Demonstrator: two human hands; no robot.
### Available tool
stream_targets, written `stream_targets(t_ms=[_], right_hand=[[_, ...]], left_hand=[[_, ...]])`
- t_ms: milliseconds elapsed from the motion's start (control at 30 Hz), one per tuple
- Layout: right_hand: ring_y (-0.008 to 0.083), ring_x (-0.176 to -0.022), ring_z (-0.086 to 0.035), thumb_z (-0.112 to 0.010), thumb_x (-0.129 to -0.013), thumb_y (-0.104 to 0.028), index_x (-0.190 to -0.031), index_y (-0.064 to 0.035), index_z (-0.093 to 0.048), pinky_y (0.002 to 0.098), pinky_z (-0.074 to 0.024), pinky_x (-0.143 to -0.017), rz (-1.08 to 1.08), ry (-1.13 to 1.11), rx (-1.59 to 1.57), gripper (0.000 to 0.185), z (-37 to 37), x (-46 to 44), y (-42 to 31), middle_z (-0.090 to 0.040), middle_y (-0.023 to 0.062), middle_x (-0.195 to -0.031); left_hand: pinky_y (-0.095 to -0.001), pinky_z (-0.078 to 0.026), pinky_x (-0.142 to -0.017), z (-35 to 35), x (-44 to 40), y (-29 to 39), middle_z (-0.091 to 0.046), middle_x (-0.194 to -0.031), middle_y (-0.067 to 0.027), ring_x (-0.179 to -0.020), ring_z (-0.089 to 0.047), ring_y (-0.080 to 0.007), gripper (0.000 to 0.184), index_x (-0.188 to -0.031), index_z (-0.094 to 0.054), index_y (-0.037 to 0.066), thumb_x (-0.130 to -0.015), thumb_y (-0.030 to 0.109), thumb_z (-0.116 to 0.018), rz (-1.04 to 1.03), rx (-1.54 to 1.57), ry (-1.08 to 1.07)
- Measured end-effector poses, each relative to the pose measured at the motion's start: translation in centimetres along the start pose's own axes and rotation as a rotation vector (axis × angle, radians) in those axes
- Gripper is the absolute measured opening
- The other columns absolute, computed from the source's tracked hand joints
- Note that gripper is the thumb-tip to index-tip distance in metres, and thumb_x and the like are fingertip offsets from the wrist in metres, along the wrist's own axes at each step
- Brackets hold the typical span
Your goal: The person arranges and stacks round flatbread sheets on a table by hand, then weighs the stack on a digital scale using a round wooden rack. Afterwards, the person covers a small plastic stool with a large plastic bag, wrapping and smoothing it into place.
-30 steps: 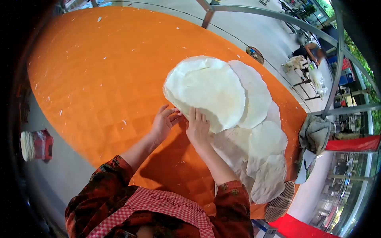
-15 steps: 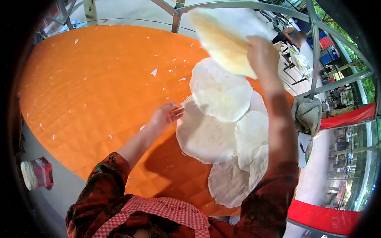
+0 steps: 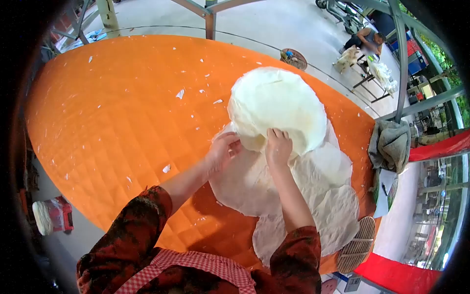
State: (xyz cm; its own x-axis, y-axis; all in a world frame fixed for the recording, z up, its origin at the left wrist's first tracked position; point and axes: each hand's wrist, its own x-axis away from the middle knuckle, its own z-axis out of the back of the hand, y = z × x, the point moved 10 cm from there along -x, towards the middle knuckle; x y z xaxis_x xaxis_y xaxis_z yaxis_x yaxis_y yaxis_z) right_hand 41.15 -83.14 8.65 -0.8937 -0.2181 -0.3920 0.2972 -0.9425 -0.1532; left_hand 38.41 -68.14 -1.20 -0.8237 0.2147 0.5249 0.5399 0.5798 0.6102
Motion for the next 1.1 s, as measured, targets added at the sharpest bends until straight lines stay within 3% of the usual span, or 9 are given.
stream_targets(t_ms=[233, 400, 433, 500, 633, 667, 767, 833, 1100], right_hand=[[0.0278, -0.121, -0.046, -0.07, -0.069, -0.014, -0.114, -0.0079, -0.059, 0.0493, -0.0365, -0.096, -0.015, -0.094, 0.011, 0.047, -2.8, 2.1, -1.8, -0.054, 0.0126, -0.128], [0.0351, -0.089, -0.064, -0.065, -0.076, -0.02, -0.098, -0.0085, -0.064, 0.0444, -0.0521, -0.074, -0.232, -0.386, 0.054, 0.025, -4.9, -2.9, 7.1, -0.067, 0.0168, -0.097], [0.0354, -0.08, -0.065, -0.059, -0.08, -0.023, -0.083, -0.0091, -0.066, 0.0475, -0.0515, -0.068, -0.016, -0.006, 0.011, 0.016, -2.6, -5.1, 9.6, -0.067, 0.0167, -0.087], [0.037, -0.071, -0.063, -0.052, -0.081, -0.022, -0.075, -0.0078, -0.065, 0.0479, -0.0498, -0.063, -0.014, -0.013, 0.056, 0.02, 7.0, -9.1, 9.5, -0.065, 0.017, -0.074], [0.0324, -0.08, -0.065, -0.054, -0.085, -0.014, -0.093, -0.0089, -0.067, 0.0438, -0.0516, -0.067, 0.027, -0.09, 0.398, 0.016, 19.6, -4.0, 2.8, -0.067, 0.016, -0.092], [0.0319, -0.082, -0.065, -0.055, -0.082, -0.01, -0.097, -0.008, -0.067, 0.0429, -0.0518, -0.069, 0.108, 0.027, 0.236, 0.019, 20.1, -0.9, 0.4, -0.068, 0.0149, -0.093], [0.0309, -0.087, -0.064, -0.055, -0.074, -0.001, -0.102, -0.0065, -0.067, 0.041, -0.0523, -0.074, 0.138, 0.034, 0.05, 0.031, 13.6, 9.9, -4.3, -0.067, 0.0114, -0.096], [0.0295, -0.074, -0.061, -0.053, -0.072, -0.006, -0.081, -0.0083, -0.06, 0.0434, -0.05, -0.059, 0.135, -0.02, 0.008, 0.012, 7.4, 15.8, -5.6, -0.061, 0.008, -0.081], [0.0301, -0.073, -0.061, -0.057, -0.07, -0.006, -0.071, -0.009, -0.06, 0.0406, -0.0501, -0.059, 0.025, -0.102, 0.024, 0.004, 7.2, 16.1, -8.3, -0.061, 0.0076, -0.076]], left_hand=[[-0.0422, -0.045, -0.09, -4.5, 1.5, 1.4, -0.058, -0.114, -0.0087, -0.104, -0.055, -0.0228, 0.031, -0.116, -0.053, 0.009, -0.092, 0.027, -0.051, 0.141, 0.032, -0.306], [-0.0469, -0.04, -0.098, -3.0, 0.8, 1.9, -0.053, -0.129, -0.012, -0.116, -0.052, -0.025, 0.044, -0.126, -0.047, 0.008, -0.093, 0.035, -0.054, 0.017, 0.0, -0.224], [-0.0445, -0.04, -0.098, -2.3, 2.3, 2.9, -0.054, -0.128, -0.0119, -0.114, -0.053, -0.025, 0.042, -0.127, -0.046, 0.007, -0.093, 0.031, -0.055, -0.073, -0.08, -0.153], [-0.039, -0.042, -0.095, -0.4, 5.5, 3.6, -0.056, -0.121, -0.0113, -0.11, -0.055, -0.0234, 0.044, -0.129, -0.043, 0.004, -0.092, 0.023, -0.057, -0.167, -0.108, -0.085], [-0.0329, -0.045, -0.089, 5.2, 13.4, -3.6, -0.056, -0.113, -0.0116, -0.101, -0.056, -0.0207, 0.043, -0.127, -0.043, 0.002, -0.088, 0.013, -0.059, 0.014, -0.034, 0.011], [-0.0335, -0.044, -0.089, 6.1, 14.5, -4.4, -0.055, -0.113, -0.0119, -0.101, -0.056, -0.0207, 0.041, -0.124, -0.044, 0.003, -0.088, 0.013, -0.059, -0.007, -0.097, 0.059], [-0.0328, -0.045, -0.087, 9.4, 16.8, -7.0, -0.054, -0.108, -0.011, -0.096, -0.055, -0.0193, 0.037, -0.119, -0.046, 0.003, -0.086, 0.011, -0.06, -0.122, -0.18, 0.246], [-0.0315, -0.045, -0.085, 9.6, 16.5, -7.0, -0.055, -0.103, -0.0097, -0.093, -0.055, -0.0185, 0.035, -0.116, -0.047, 0.002, -0.085, 0.01, -0.061, -0.155, -0.178, 0.297], [-0.0349, -0.048, -0.085, 7.5, 14.2, -8.1, -0.061, -0.106, -0.0123, -0.097, -0.059, -0.0226, 0.023, -0.108, -0.054, -0.001, -0.089, 0.012, -0.051, 0.054, -0.18, 0.007]])
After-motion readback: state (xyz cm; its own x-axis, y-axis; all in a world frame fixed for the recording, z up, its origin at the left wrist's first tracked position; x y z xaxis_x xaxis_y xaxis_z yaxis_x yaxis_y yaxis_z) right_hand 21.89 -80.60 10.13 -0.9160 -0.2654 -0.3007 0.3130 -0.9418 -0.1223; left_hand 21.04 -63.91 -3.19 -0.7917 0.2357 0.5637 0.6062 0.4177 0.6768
